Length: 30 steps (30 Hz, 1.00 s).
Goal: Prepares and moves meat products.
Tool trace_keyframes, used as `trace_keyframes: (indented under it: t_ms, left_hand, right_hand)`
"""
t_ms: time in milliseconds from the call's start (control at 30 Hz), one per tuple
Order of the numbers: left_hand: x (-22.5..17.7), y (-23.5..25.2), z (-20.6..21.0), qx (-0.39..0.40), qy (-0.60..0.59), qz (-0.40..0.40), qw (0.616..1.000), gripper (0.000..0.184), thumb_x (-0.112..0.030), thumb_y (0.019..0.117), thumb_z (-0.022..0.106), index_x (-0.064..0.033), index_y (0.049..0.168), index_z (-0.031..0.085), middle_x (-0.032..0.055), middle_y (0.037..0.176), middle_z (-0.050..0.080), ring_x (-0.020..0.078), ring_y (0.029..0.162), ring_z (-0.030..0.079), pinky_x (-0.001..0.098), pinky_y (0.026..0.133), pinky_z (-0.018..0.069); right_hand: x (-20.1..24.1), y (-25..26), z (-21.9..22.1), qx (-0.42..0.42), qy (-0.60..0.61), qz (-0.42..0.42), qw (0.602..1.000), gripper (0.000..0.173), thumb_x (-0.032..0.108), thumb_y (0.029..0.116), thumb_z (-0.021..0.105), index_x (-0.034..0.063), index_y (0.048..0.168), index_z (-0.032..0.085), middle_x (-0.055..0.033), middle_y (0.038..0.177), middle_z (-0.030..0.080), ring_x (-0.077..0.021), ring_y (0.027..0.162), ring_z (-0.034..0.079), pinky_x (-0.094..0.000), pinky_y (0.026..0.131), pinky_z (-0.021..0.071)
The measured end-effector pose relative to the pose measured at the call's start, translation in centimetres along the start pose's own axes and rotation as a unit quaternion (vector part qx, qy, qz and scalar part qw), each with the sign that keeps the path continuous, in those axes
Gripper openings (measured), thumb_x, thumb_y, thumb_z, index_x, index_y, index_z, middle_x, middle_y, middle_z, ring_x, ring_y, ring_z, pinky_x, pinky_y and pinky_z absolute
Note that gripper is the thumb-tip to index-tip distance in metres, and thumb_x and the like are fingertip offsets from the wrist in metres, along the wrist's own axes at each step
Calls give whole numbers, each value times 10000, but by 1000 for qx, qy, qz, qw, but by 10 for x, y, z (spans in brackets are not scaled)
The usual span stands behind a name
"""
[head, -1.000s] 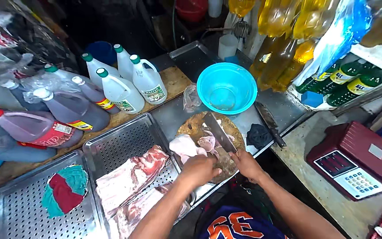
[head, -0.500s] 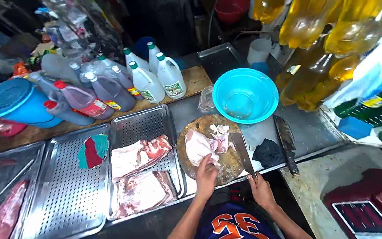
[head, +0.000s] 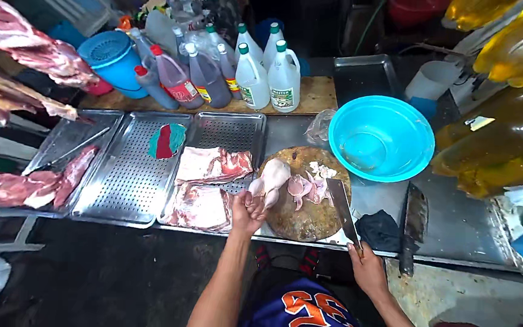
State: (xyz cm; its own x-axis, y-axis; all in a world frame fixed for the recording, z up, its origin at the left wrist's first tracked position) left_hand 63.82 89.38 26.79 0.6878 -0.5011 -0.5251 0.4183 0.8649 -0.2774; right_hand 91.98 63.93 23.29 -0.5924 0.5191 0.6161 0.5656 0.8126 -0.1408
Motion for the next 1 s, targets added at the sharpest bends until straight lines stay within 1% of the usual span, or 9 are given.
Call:
trace_keyframes:
  t_ms: [33, 100, 200, 333, 433, 567, 800, 900, 1000]
  left_hand:
    - [-4, 0, -8, 33, -41, -5, 999, 591, -515, 1036, 408, -214, 535, 492, -49, 461, 432, 102, 372, 452, 273, 378, 410]
    - [-5, 1, -18, 59, -63, -15, 996, 603, -538, 1032, 437, -207, 531, 495, -46, 459, 436, 109, 374, 468, 278, 380, 423]
    - [0, 1, -22, 67, -63, -16, 996, 598, -522, 1048, 419, -204, 545, 481, -50, 461, 422, 109, 371, 454, 275, 377, 415]
    - [1, -1, -30, 96, -87, -19, 991, 571, -519, 1033, 465, -214, 552, 495, -58, 471, 432, 95, 382, 460, 260, 383, 411]
    - [-1, 1, -31, 97, -86, -44, 991, 566, -477, 1062, 394, -208, 572, 485, -66, 471, 409, 87, 380, 430, 254, 387, 395]
    - [-2, 1, -40, 109, -96, -65, 987, 543, -459, 1063, 412, -209, 586, 479, -66, 478, 397, 81, 381, 415, 246, 390, 390]
    - [2, -6, -40, 74, -156, -80, 982, 531, -402, 1064, 392, -206, 574, 451, -57, 471, 383, 95, 375, 413, 263, 390, 405]
    - [12, -12, -33, 41, -111, -85, 989, 514, -369, 1069, 373, -201, 590, 452, -62, 462, 365, 89, 358, 390, 260, 378, 403]
    - [21, -20, -31, 6, -35, -76, 996, 400, -301, 1069, 394, -184, 703, 504, -66, 478, 352, 77, 359, 361, 250, 373, 384]
  right_hand:
    - [8, 4, -9, -13, -16, -36, 999, 460, 477, 1028, 517, 38, 996, 651, -41, 560, 514, -211, 482, 533, -454, 484, 481]
    - [35, 18, -27, 7, -50, -97, 994, 476, 498, 1027, 495, 50, 985, 653, -47, 572, 527, -217, 494, 550, -461, 489, 490]
    - [87, 48, -47, 102, -157, -155, 970, 461, 509, 1045, 487, 92, 1097, 676, -98, 684, 646, -299, 631, 671, -549, 595, 561]
    - [146, 70, -46, 183, -301, -214, 911, 484, 551, 1058, 421, 126, 1099, 650, -113, 784, 688, -337, 754, 718, -554, 657, 579]
    - [175, 73, -35, 212, -354, -227, 882, 469, 546, 1065, 403, 138, 1091, 632, -112, 813, 693, -342, 791, 724, -550, 670, 582]
    - [182, 74, -17, 206, -382, -197, 879, 462, 550, 1061, 405, 151, 1107, 635, -101, 808, 697, -331, 789, 726, -539, 673, 584]
    - [163, 46, 24, 176, -331, -104, 921, 456, 511, 1073, 432, 112, 1185, 624, -120, 820, 709, -334, 794, 733, -539, 707, 594]
    - [177, 39, 57, 157, -320, -74, 931, 462, 496, 1083, 415, 100, 1207, 617, -125, 867, 723, -336, 845, 742, -529, 738, 600]
    - [207, 57, 91, 156, -306, -49, 938, 473, 453, 1095, 397, 81, 1317, 590, -169, 997, 737, -376, 942, 738, -570, 797, 593]
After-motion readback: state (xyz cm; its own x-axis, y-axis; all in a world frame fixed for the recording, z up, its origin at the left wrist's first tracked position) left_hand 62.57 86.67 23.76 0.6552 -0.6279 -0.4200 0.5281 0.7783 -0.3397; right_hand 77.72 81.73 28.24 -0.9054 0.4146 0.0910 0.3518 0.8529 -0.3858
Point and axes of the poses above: each hand's wrist, its own y-axis towards the middle knuckle, its own z-axis out of the palm, x = y × z, the point moved 6 cm from there along y, towards the middle knuckle
